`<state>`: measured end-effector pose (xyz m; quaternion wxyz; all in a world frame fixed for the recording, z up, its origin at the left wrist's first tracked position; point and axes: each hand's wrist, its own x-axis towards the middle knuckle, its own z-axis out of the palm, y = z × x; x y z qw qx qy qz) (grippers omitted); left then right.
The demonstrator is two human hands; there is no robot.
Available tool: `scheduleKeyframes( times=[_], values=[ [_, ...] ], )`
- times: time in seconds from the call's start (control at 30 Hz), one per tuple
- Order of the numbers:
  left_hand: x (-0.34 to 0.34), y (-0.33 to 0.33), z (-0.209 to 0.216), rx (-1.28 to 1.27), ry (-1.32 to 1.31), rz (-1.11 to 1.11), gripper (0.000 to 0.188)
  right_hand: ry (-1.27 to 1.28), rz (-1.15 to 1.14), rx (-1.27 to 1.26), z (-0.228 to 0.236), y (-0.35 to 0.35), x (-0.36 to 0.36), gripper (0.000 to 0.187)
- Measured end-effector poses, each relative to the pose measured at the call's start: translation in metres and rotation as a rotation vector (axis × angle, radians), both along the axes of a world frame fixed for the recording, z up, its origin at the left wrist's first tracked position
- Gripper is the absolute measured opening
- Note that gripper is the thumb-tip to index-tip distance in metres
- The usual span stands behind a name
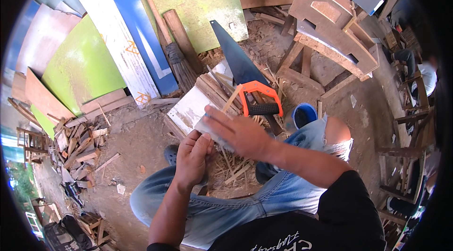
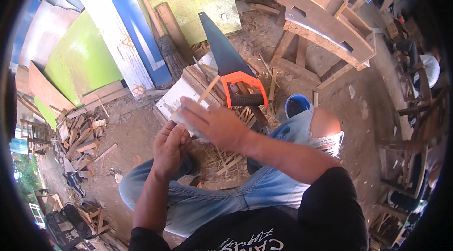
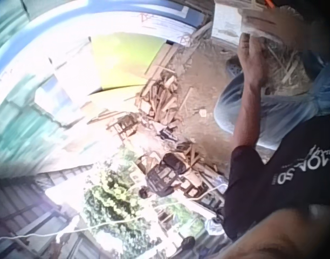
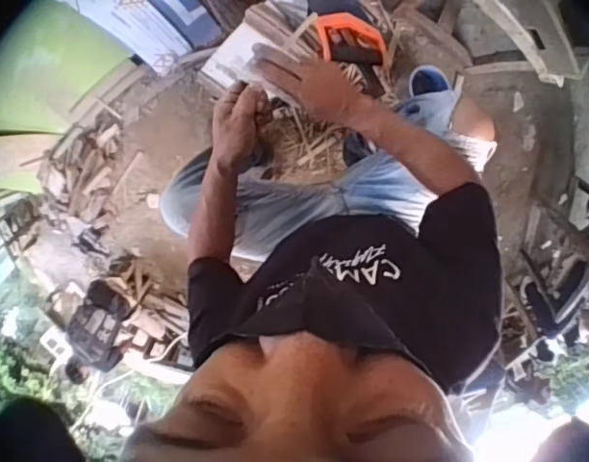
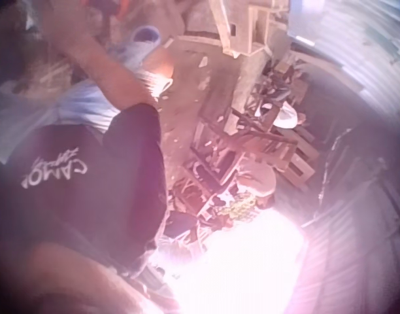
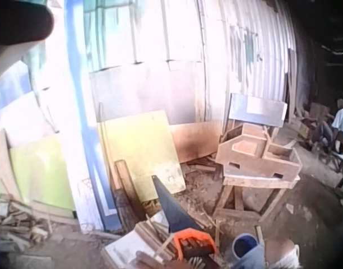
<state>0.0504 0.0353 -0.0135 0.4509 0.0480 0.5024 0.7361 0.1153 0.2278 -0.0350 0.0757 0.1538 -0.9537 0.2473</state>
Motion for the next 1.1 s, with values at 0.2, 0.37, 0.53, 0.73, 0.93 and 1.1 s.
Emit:
scheduleKeyframes(
  times=[0.2,0.37,0.53,0.73,0.93,1.1],
  values=[
    [0.003,0.004,0.000,0.061,-0.079,0.048,0.026,0.151,-0.212,-0.006,-0.006,0.004,0.000,0.058],
    [0.003,0.004,0.001,0.024,-0.033,0.048,0.025,0.102,-0.623,0.089,-0.007,0.008,-0.001,0.062],
    [0.000,0.003,-0.003,0.001,-0.026,0.027,0.027,0.066,-0.285,0.031,-0.001,0.008,-0.003,0.069],
    [-0.012,0.000,0.000,-0.169,0.311,0.194,0.030,-0.153,-0.718,0.093,-0.027,0.059,-0.015,0.072],
    [-0.024,-0.006,-0.004,-0.185,0.400,0.216,0.035,-0.239,-0.614,0.205,-0.043,0.040,-0.031,0.090],
    [-0.033,-0.016,-0.012,-0.268,0.621,0.222,0.034,-0.205,-0.630,0.190,-0.002,0.035,-0.033,0.085]
  ],
)
